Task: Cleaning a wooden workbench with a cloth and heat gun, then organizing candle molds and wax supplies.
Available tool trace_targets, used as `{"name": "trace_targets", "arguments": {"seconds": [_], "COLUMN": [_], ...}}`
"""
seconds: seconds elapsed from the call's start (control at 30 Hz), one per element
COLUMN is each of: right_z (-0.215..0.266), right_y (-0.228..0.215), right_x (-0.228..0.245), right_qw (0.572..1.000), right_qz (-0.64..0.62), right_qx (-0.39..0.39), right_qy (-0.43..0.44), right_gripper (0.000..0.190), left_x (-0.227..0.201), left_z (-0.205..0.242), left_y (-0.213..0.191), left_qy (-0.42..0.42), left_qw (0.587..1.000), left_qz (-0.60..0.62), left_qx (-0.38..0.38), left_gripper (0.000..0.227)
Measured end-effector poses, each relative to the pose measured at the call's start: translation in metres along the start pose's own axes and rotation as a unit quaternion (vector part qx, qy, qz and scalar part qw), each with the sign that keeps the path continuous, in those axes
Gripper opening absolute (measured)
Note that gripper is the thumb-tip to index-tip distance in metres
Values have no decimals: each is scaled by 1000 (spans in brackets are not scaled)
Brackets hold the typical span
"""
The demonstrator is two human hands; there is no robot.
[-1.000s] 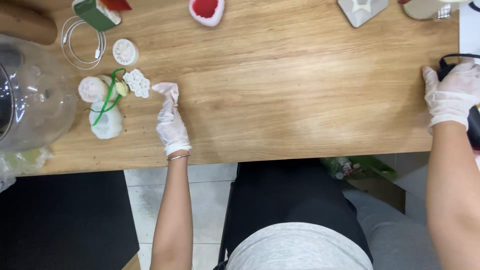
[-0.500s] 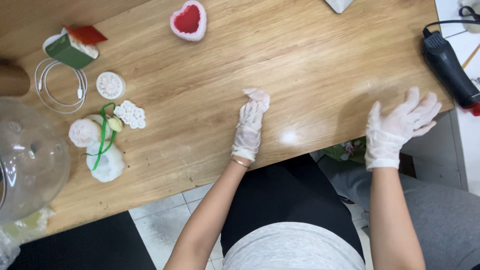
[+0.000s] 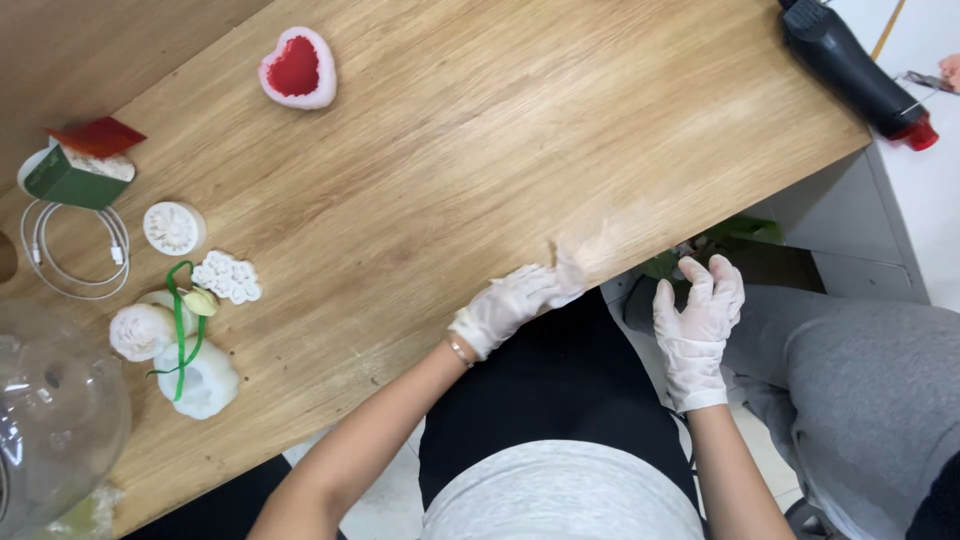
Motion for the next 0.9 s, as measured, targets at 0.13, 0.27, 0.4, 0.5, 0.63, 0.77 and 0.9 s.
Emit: {"name": "trace_targets", "arguments": {"seconds": [0.13, 0.27, 0.4, 0.5, 0.63, 0.77, 0.9], "right_z": [-6, -17, -23, -22, -18, -14, -10], "right_y": [8, 10, 11, 7, 4, -7, -15], "right_x": [34, 73, 87, 91, 89, 95, 93], "right_qw": [997, 990, 986, 985, 983, 976, 972], "right_qz": [-53, -63, -64, -73, -112, -158, -172], "right_qx": [8, 19, 29, 37, 45, 47, 40], "right_qy": [-62, -125, -152, -153, -142, -145, -152], "right_gripper": [38, 33, 31, 29, 26, 22, 21], "left_x": [3, 39, 41, 32, 17, 1, -37], "left_z": [74, 131, 135, 99, 45, 3, -27], "left_y": [-86, -108, -67, -45, -20, 8, -51], "left_qy": [-58, -241, -286, -241, -127, -21, -24], "left_qw": [998, 958, 925, 934, 973, 992, 998], "left_qz": [-4, -133, -244, -250, -164, -85, -40], "left_qx": [39, 81, -62, -87, -105, -93, -46], "left_gripper": [33, 34, 52, 54, 45, 35, 30]}}
Point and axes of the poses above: each hand's wrist, its own z-axis away from the middle knuckle, its own y-axis out of the palm, x = y × z, the point moved 7 cm from there along -z, towards the middle knuckle, and after that the axes turned 1 degree about -z, right-handed, at the moved point
